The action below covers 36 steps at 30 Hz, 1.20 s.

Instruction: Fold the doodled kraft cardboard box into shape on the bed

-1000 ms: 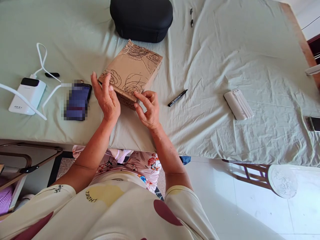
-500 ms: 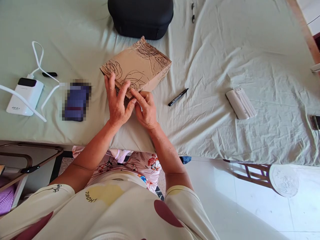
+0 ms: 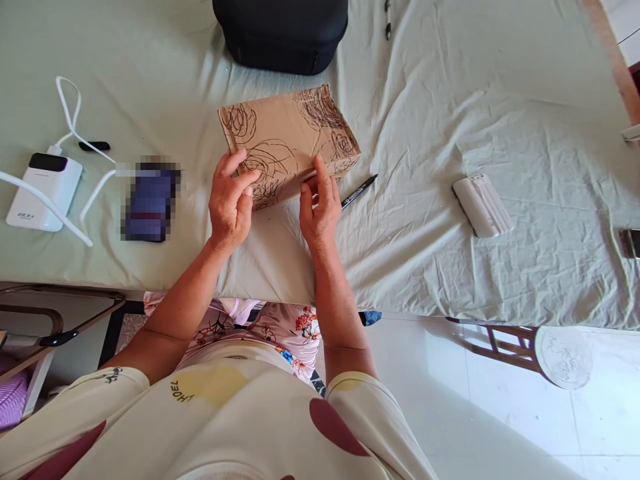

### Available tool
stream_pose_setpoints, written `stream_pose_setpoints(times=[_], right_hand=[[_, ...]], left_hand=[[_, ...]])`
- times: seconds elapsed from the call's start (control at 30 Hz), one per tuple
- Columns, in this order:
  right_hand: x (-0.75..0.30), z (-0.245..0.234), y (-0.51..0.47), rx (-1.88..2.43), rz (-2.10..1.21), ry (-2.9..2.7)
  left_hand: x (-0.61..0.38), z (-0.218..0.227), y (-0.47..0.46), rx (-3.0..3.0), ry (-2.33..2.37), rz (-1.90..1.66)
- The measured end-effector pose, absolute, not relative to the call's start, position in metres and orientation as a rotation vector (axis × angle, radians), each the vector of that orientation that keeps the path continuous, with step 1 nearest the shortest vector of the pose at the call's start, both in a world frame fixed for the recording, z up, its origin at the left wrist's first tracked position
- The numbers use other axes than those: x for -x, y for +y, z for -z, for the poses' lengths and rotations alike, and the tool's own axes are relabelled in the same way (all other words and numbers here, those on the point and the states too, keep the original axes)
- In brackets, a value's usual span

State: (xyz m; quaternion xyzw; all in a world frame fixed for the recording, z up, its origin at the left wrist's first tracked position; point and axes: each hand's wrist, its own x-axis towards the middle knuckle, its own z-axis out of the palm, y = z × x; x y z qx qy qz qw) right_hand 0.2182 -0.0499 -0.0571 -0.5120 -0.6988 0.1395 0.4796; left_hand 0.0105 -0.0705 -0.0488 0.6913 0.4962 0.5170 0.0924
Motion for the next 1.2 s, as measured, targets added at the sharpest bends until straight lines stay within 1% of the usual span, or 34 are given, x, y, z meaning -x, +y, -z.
stream_pose_setpoints(times=[0.17,0.27,0.47,0.67,0.83,1.0,1.1,1.2], right_hand=[[-0.226,0.063,-0.044,1.373,-0.348,-1.589],[-0.226,0.068,-0.039,1.395,-0.333,-1.510],[-0.223,0.066,-0.038,1.415,-0.372,-1.419],[-0.229,0.074,-0.031,1.464,-0.484,-1.369],[-0.230,0.087,-0.027,1.503,-0.466,-1.378],[-0.231,0.085,-0.030,1.647,-0.461,-1.423],[-0.235,0.083,-0.031,1.721,-0.452,-1.465],[-0.238,0.081,-0.032,1.790,-0.417,-1.505]], left_hand=[[-0.008,0.045,-0.074,-1.988,1.455,-1.659],[-0.010,0.051,-0.074,-1.901,1.502,-1.713],[-0.009,0.076,-0.061,-1.475,1.477,-1.680],[-0.007,0.079,-0.057,-1.451,1.565,-1.652],[-0.005,0.075,-0.060,-1.551,1.736,-1.459],[-0.001,0.074,-0.063,-1.747,1.943,-1.241],[-0.002,0.069,-0.066,-1.801,2.116,-1.094],[-0.006,0.062,-0.069,-1.814,2.177,-0.964]])
